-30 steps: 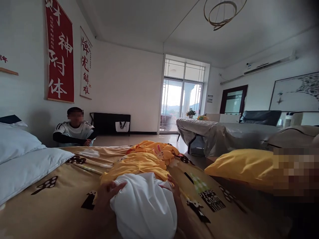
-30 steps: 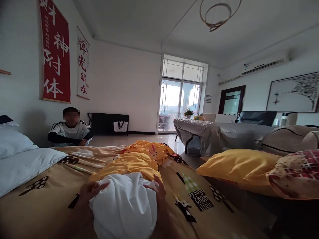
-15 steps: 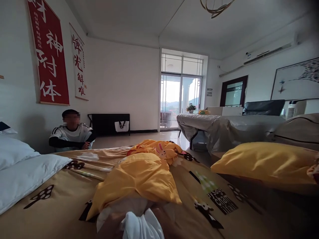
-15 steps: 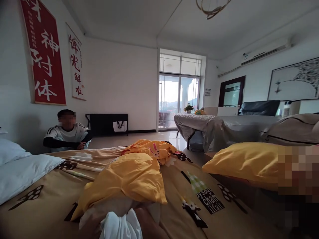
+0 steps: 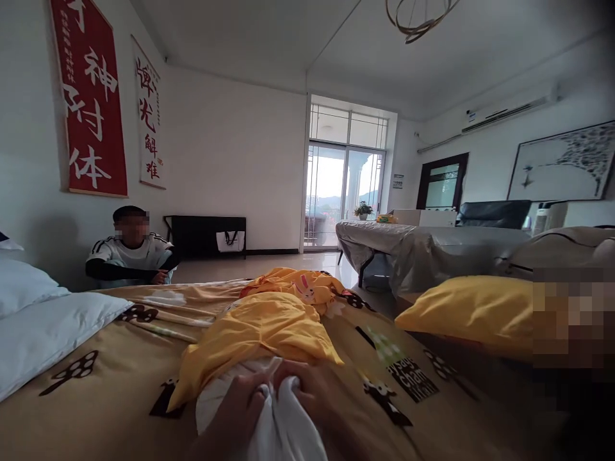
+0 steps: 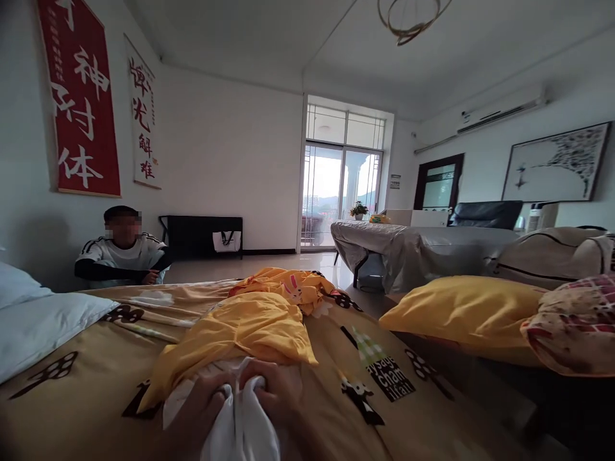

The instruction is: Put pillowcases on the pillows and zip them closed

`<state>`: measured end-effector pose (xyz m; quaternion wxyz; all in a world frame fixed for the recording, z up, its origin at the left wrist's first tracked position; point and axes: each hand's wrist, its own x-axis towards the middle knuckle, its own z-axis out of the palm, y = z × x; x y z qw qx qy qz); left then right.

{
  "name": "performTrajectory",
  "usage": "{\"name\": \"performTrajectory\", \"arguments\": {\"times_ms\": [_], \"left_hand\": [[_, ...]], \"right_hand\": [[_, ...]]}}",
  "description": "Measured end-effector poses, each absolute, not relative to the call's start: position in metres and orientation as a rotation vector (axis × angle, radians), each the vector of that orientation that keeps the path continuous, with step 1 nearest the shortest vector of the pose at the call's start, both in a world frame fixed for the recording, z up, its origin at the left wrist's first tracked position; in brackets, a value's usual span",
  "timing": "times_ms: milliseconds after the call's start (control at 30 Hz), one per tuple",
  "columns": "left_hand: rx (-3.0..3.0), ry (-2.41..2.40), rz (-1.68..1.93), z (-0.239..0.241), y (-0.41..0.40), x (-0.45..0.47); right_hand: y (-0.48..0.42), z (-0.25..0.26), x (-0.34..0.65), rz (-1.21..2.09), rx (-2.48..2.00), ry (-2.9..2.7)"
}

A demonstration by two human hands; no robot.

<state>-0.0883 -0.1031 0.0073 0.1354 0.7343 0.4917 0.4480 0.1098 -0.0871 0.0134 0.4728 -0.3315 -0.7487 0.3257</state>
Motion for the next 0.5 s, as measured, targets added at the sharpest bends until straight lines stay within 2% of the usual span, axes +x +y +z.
{"name": "performTrajectory", "arguments": {"times_ms": [133, 300, 400, 500], "left_hand": [[1.75, 1.517, 1.269, -0.007, -0.099, -0.062], [1.938, 1.313, 0.941, -0.014, -0.104, -0.065], [1.838, 1.353, 1.025, -0.024, -0.102, -0.073], [1.738, 1.406, 1.16, -0.031, -0.102, -0.081]], "right_hand": [[-0.075, -0.008, 0.08, 0.694, -0.783, -2.008], [-0.088, -0.013, 0.08, 0.42, -0.868, -1.925], [-0.1, -0.019, 0.088, 0.249, -0.97, -1.761], [-0.12, -0.033, 0.108, 0.243, -0.858, -1.739]]}}
